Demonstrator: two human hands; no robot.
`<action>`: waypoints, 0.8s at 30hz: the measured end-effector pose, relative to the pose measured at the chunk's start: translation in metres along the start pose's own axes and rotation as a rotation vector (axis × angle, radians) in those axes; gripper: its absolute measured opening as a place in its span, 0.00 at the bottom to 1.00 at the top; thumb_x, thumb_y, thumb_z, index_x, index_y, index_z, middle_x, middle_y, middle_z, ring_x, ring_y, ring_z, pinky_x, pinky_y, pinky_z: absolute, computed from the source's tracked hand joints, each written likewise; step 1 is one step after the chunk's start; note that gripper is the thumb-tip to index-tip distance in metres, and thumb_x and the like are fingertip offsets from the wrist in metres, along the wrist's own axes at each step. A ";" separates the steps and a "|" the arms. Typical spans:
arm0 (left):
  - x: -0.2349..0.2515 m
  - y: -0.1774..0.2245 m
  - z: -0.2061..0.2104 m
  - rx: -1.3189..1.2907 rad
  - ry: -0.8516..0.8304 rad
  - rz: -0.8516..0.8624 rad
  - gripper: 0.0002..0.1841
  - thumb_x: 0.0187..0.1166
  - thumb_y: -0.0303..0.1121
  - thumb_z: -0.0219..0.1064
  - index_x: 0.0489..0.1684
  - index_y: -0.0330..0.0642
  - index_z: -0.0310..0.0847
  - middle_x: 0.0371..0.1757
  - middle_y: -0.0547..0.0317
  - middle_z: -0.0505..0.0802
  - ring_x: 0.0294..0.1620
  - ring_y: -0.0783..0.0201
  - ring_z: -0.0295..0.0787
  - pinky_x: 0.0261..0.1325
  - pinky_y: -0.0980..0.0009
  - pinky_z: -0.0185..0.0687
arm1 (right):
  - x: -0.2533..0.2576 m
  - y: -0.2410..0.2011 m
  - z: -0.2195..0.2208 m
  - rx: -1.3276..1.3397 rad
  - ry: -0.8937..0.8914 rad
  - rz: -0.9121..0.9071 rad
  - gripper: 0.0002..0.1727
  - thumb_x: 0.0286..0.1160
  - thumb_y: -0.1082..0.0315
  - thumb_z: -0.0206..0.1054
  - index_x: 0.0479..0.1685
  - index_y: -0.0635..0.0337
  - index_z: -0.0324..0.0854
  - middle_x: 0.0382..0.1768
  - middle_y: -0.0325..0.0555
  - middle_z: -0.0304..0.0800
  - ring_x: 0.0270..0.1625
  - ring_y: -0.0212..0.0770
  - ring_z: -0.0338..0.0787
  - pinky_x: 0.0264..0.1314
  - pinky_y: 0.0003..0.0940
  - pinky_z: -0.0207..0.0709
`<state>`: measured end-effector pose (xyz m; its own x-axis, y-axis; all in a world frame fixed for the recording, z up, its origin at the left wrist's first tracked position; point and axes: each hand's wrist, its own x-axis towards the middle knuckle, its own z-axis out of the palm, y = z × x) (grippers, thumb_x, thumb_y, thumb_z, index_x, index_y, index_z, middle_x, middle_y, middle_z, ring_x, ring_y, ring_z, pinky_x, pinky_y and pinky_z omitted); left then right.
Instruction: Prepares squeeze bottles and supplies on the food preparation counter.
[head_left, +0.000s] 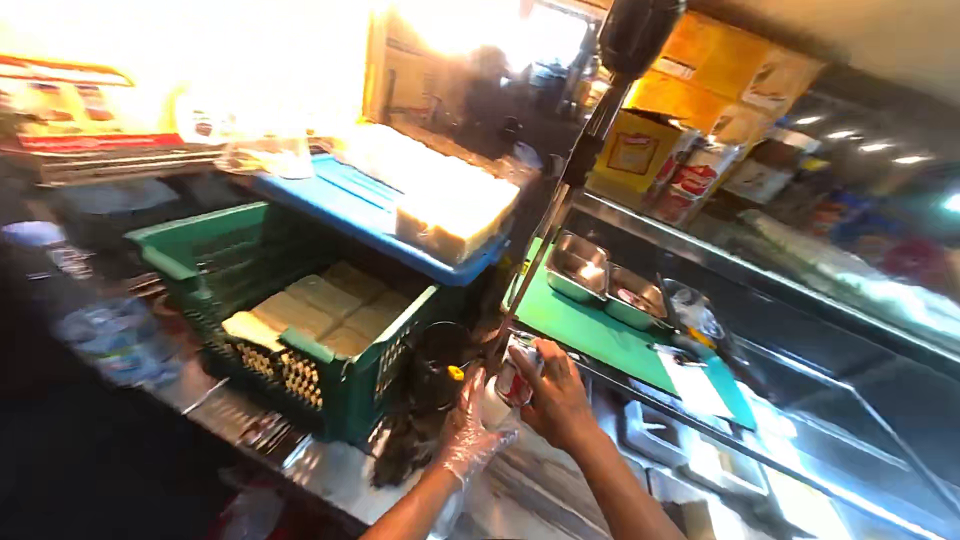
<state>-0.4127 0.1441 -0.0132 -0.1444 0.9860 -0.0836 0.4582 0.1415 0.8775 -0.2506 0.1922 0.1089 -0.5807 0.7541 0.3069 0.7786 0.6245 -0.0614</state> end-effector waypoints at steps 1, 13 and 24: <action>0.013 -0.002 0.004 0.005 -0.018 0.013 0.64 0.47 0.55 0.88 0.94 0.50 0.54 0.90 0.50 0.69 0.88 0.51 0.66 0.86 0.48 0.65 | 0.000 -0.002 -0.001 0.004 0.007 0.029 0.55 0.44 0.57 0.86 0.86 0.27 0.68 0.83 0.56 0.72 0.87 0.59 0.68 0.84 0.62 0.67; 0.008 -0.001 -0.032 -0.164 -0.118 0.251 0.47 0.50 0.48 0.88 0.76 0.35 0.78 0.71 0.45 0.88 0.74 0.54 0.83 0.82 0.56 0.73 | -0.017 -0.039 -0.033 0.230 0.157 0.282 0.55 0.38 0.57 0.91 0.83 0.33 0.72 0.82 0.65 0.66 0.81 0.57 0.75 0.75 0.50 0.81; -0.016 0.019 -0.109 -0.341 -0.197 0.343 0.45 0.49 0.38 0.90 0.75 0.33 0.79 0.71 0.44 0.88 0.74 0.58 0.84 0.81 0.59 0.76 | -0.020 -0.073 -0.060 0.640 0.205 0.465 0.59 0.38 0.57 0.93 0.86 0.46 0.70 0.82 0.62 0.64 0.79 0.48 0.76 0.69 0.40 0.86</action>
<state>-0.4970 0.1210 0.0567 0.1469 0.9731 0.1773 0.1341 -0.1971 0.9712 -0.2815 0.1192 0.1641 -0.1285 0.9512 0.2804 0.6066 0.2991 -0.7366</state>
